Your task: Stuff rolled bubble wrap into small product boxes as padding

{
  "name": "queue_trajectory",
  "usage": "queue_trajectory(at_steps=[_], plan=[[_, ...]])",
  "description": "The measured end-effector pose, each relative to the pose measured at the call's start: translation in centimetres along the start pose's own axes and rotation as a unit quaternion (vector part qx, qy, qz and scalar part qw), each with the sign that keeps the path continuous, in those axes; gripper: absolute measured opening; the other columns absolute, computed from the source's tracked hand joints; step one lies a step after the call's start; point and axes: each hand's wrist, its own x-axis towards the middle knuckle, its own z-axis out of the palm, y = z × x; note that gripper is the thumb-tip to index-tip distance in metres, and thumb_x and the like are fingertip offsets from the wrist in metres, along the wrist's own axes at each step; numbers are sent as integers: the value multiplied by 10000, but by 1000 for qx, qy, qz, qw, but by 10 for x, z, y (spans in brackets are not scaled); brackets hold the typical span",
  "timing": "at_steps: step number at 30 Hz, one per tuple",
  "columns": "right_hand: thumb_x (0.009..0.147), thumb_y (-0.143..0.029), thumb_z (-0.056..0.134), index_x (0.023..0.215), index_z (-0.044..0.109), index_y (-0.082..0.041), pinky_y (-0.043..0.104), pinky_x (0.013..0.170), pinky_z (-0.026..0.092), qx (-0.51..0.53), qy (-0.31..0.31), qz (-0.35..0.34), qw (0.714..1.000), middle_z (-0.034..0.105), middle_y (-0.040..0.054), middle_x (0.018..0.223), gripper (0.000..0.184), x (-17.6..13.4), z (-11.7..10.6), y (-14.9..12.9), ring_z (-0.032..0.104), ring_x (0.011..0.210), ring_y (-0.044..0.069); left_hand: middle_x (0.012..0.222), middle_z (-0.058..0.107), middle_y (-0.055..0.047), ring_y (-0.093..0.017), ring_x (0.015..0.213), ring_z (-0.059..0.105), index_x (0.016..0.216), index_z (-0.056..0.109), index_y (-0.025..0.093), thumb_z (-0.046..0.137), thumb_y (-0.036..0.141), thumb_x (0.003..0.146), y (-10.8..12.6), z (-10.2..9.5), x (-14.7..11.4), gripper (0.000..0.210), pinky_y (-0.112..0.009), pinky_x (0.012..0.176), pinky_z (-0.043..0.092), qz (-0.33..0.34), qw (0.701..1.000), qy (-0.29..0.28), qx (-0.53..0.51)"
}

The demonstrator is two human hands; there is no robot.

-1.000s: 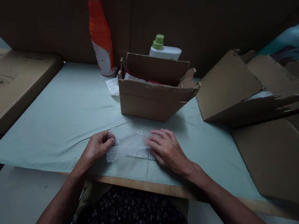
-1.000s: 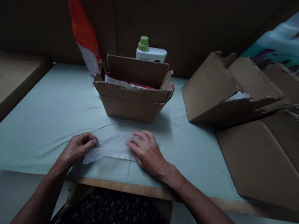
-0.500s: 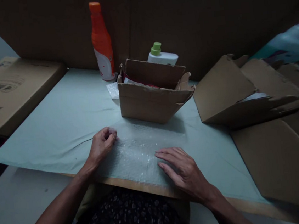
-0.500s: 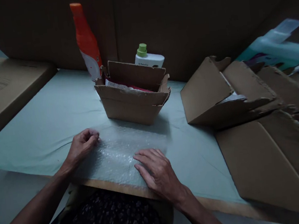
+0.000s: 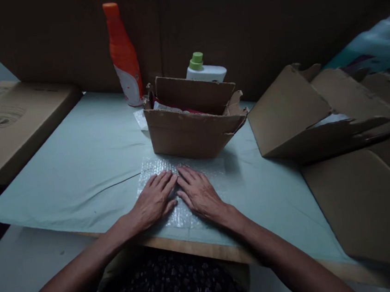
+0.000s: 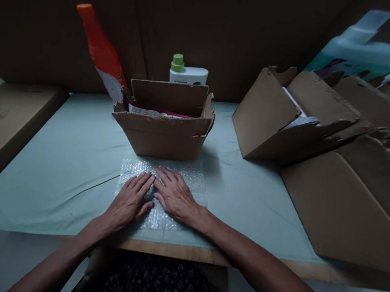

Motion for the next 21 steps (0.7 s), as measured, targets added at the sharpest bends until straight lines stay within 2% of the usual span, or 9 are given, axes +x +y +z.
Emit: queue_trajectory(at_steps=[2,4,7,9,10,14,16,19,21], plan=[[983,-328,557,1469,517,-141,540,1143,387,-19,-10,25,999,459,177,1574,522,-18,9,19,416,1449,332,1626,390,-152,-355,1525,313,1497,460,194,599,457,933,-14,2,-11,637,-552,1252,177,-29,999,-34,2],[998,-376,525,1494,498,-171,568,1137,369,-44,8,75,996,466,169,1572,538,-53,8,44,425,1443,346,1662,325,-119,-345,1549,258,1516,437,240,575,507,944,-30,-3,-29,646,-561,1267,101,-58,998,-29,27],[1017,-371,466,1493,507,-212,569,1079,414,-62,61,155,984,548,153,1506,503,-114,-12,71,480,1405,349,1681,286,-91,-337,1554,246,1540,397,284,556,517,954,-44,-16,-60,651,-560,1272,92,-75,995,-8,65],[1000,-331,496,1486,514,-259,530,1046,454,-45,72,150,985,578,123,1482,491,-141,-30,71,526,1370,326,1694,250,-78,-344,1560,226,1559,363,306,570,515,948,-42,-23,-73,679,-564,1273,101,-61,996,5,66],[982,-288,515,1480,519,-275,510,1034,468,-31,63,122,990,581,110,1482,498,-148,-37,66,541,1357,312,1698,240,-69,-347,1561,218,1566,350,317,581,513,942,-38,-25,-76,694,-566,1274,102,-48,997,8,58],[892,-81,499,1376,613,-252,493,1008,486,-2,-22,-17,1000,576,107,1492,526,-137,-42,33,517,1389,304,1650,363,-45,-353,1544,263,1538,411,346,639,553,894,-20,-29,-72,714,-581,1276,113,4,1000,-20,2],[895,-39,487,1243,685,-221,504,998,491,11,-21,-39,999,626,116,1434,440,-121,-35,23,528,1379,311,1609,434,-64,-371,1518,320,1524,441,336,691,613,835,-16,-28,-68,783,-605,1270,124,18,999,-43,-19],[955,-77,489,1075,709,-208,485,976,511,102,35,-10,994,740,101,1241,283,-104,-29,14,645,1229,279,1584,465,-105,-399,1488,370,1537,424,302,761,649,747,-17,-28,-70,926,-640,1254,141,27,998,-52,-25],[1004,-180,483,1052,698,-222,441,934,537,207,46,63,975,768,81,1118,225,-99,-35,8,698,1083,244,1543,519,-113,-387,1458,425,1519,451,277,764,566,776,-18,-30,-76,857,-637,1244,185,24,999,-35,-30]])
